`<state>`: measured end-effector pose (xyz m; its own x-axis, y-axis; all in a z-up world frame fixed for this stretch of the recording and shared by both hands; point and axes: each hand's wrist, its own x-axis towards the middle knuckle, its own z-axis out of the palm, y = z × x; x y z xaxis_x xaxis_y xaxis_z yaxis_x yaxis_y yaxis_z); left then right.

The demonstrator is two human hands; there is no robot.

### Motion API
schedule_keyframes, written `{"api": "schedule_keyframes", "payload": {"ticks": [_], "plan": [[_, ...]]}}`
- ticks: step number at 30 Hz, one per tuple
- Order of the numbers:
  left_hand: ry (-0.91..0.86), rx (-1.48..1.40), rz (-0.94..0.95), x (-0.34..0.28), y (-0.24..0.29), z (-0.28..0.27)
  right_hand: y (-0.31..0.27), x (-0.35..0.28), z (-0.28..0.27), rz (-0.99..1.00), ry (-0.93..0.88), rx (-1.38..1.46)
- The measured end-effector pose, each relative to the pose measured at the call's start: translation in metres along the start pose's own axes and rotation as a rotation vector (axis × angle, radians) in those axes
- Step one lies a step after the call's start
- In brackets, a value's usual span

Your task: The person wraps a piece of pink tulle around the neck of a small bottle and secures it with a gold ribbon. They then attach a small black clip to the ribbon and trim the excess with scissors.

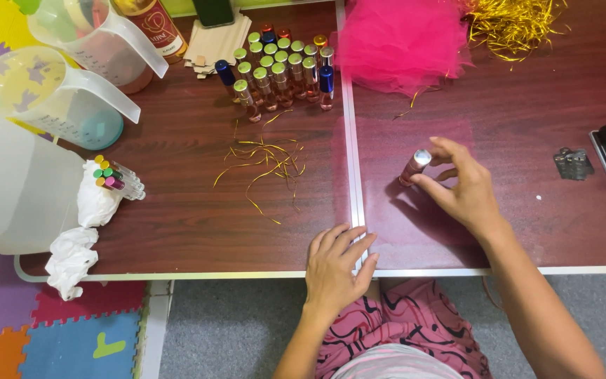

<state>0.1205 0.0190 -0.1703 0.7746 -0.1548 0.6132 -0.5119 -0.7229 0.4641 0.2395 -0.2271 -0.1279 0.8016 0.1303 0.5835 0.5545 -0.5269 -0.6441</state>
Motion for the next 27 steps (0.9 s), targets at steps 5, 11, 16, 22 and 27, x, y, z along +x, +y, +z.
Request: {"api": "schedule_keyframes", "payload": {"ticks": [5,11,16,22,27], "plan": [[-0.041,-0.029,-0.042,0.004,0.008,-0.01,-0.01,-0.026,-0.03,0.103,-0.028,-0.046],[-0.075,-0.214,-0.198,0.012,0.003,-0.014,-0.005,-0.084,-0.044,0.061,0.024,-0.469],[-0.092,-0.343,-0.272,0.054,0.013,-0.009,0.004,-0.079,-0.041,0.103,-0.082,-0.611],[-0.299,-0.445,-0.311,0.122,0.028,0.021,0.003,-0.05,-0.019,0.313,-0.284,-0.597],[-0.361,-0.406,-0.296,0.126,0.014,0.078,-0.006,-0.045,-0.012,0.477,-0.454,-0.634]]}}
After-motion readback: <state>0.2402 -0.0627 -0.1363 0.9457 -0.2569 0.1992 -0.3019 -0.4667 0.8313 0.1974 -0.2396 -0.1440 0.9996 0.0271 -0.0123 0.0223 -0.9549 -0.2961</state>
